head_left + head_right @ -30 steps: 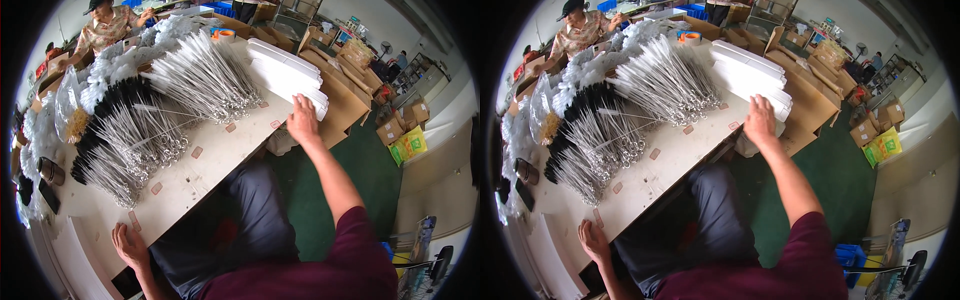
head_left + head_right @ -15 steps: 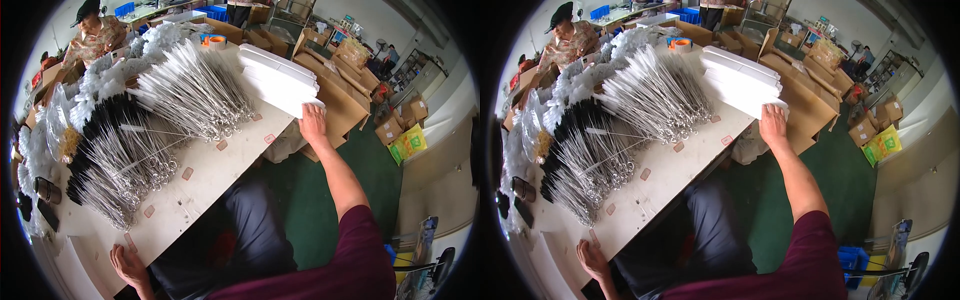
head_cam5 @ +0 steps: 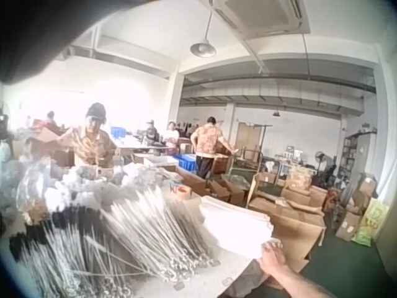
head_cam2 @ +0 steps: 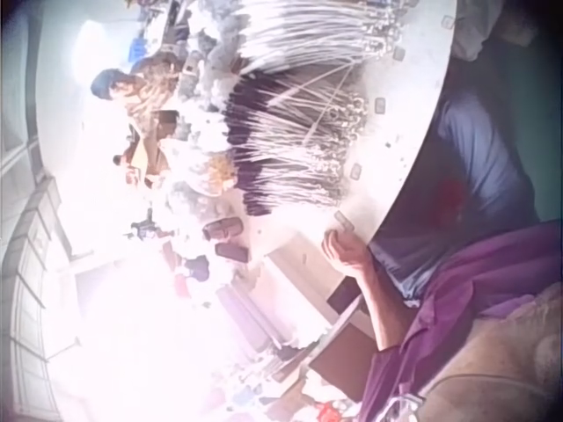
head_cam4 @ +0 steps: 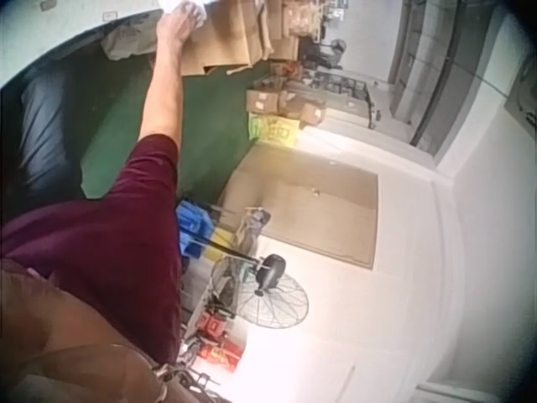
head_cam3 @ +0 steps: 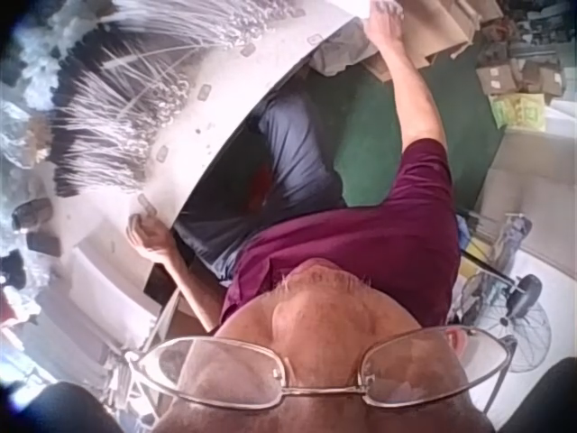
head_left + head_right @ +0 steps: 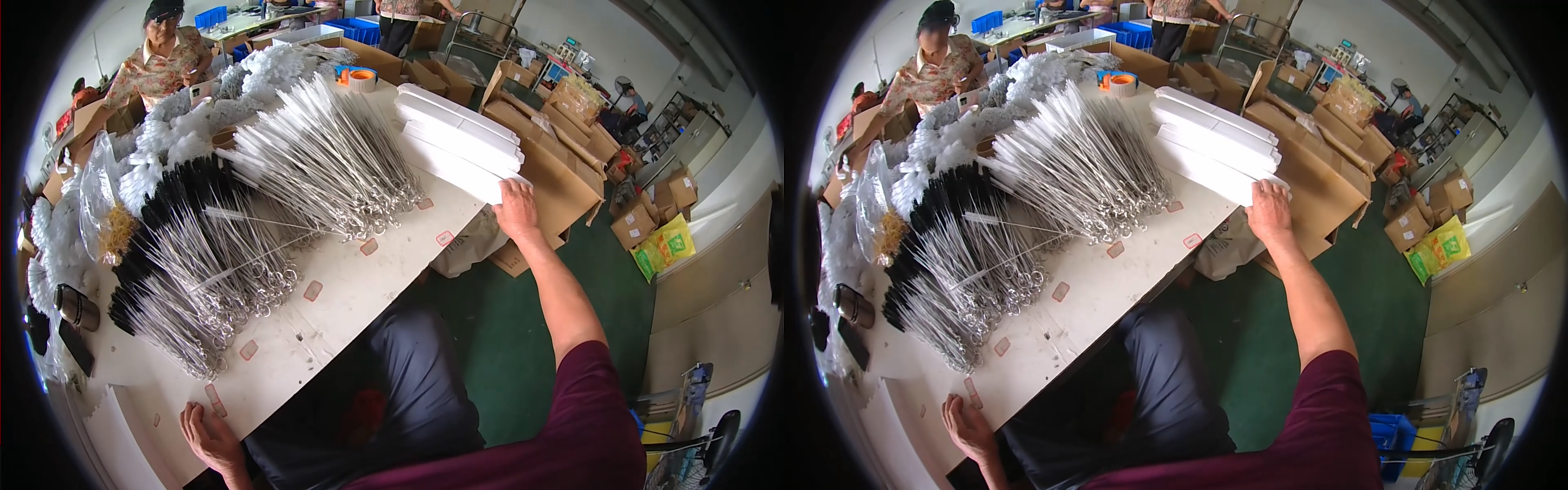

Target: The person is counting bundles of sticks and placing them into white cardboard boxes.

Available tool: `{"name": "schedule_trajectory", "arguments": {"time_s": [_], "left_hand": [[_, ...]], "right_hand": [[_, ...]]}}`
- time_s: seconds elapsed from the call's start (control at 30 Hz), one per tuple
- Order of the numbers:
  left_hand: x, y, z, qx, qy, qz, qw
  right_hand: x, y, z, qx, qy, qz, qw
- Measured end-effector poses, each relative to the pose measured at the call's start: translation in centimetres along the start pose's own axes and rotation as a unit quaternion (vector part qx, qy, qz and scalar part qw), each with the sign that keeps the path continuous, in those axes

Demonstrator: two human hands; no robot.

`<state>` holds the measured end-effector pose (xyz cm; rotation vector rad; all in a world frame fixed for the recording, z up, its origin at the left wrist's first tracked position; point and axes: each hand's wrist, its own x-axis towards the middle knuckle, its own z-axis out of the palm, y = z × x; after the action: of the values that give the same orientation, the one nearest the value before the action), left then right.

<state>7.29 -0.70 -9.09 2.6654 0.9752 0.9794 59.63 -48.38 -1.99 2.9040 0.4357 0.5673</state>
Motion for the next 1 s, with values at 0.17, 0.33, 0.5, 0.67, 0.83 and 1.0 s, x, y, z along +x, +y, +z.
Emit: {"name": "schedule_trajectory", "arguments": {"time_s": [0.17, 0.33, 0.5, 0.67, 0.83, 1.0], "left_hand": [[0.1, 0.3, -0.1, 0.012, 0.007, 0.000, 1.000], [0.0, 0.1, -0.1, 0.006, 0.003, -0.002, 1.000], [0.2, 0.2, 0.2, -0.003, 0.002, 0.008, 1.000], [-0.5, -0.2, 0.1, -0.079, -0.001, -0.022, 0.997], [2.2, 9.8, -4.5, -0.124, -0.088, 0.148, 0.977], [5.9, 16.4, -3.2, -0.105, -0.181, 0.266, 0.941]], "right_hand": [[0.3, 1.2, -0.2, 0.001, 0.041, -0.024, 0.999], [0.3, 1.9, -1.5, 0.004, 0.055, -0.013, 0.998], [-0.5, 0.7, -3.3, 0.126, 0.120, 0.077, 0.982], [-3.3, -6.6, -9.6, 0.309, 0.148, -0.019, 0.939], [-9.3, -17.3, -13.5, 0.390, 0.060, -0.301, 0.868], [-13.0, -23.8, -15.3, 0.396, 0.003, -0.457, 0.796]]}}
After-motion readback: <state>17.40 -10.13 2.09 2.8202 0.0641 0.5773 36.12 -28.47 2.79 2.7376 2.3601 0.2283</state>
